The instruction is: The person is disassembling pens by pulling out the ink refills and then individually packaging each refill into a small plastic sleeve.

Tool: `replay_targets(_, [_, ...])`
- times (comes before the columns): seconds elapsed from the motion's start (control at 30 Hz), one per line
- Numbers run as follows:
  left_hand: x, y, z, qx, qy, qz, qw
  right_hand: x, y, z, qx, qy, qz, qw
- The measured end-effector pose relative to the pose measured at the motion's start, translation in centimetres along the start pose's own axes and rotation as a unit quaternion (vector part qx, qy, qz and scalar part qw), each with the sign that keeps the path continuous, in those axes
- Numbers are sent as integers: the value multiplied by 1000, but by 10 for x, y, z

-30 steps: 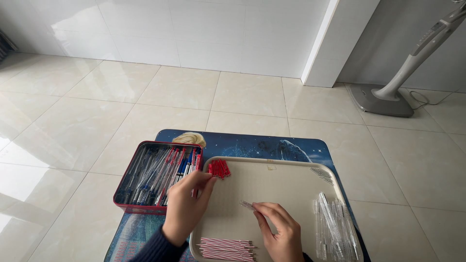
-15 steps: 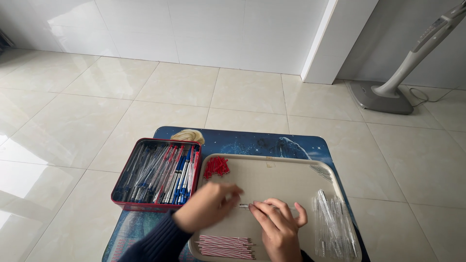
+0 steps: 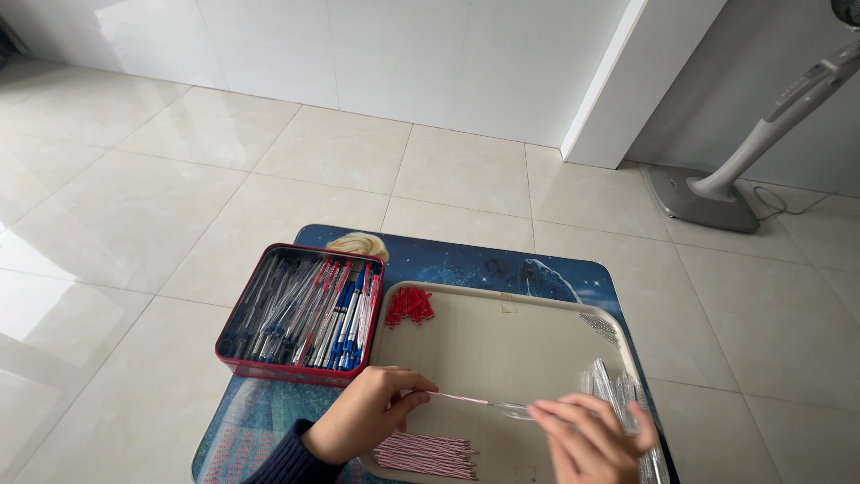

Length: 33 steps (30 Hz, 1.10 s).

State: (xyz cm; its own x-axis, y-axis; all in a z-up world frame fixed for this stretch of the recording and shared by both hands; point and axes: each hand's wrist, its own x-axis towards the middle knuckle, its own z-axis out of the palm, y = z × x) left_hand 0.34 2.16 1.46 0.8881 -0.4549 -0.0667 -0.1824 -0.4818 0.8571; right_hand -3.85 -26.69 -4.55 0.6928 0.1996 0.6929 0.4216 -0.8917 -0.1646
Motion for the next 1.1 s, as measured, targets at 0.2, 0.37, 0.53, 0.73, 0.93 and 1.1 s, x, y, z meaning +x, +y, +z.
replay_targets(0.2, [-4,-4,1,30,36,23,999,-5,22,-23,-30,-71,111,991])
replay_targets(0.37, [-10,-12,6,61,47,39,996,5,13,-4,83,-159,130,975])
replay_targets(0.53, [-18,-23,9,130,-9,31,991,29,-9,9,85,-321,181,926])
replay_targets(0.73, [-28,-17,7,182,-26,23,983,57,-42,15,69,-342,189,918])
replay_targets(0.93, [-28,-21,9,170,-15,61,984,82,-59,38,61,-356,161,919])
replay_targets(1.1, [-30,-25,6,153,-9,58,986,78,-62,65,22,-359,137,923])
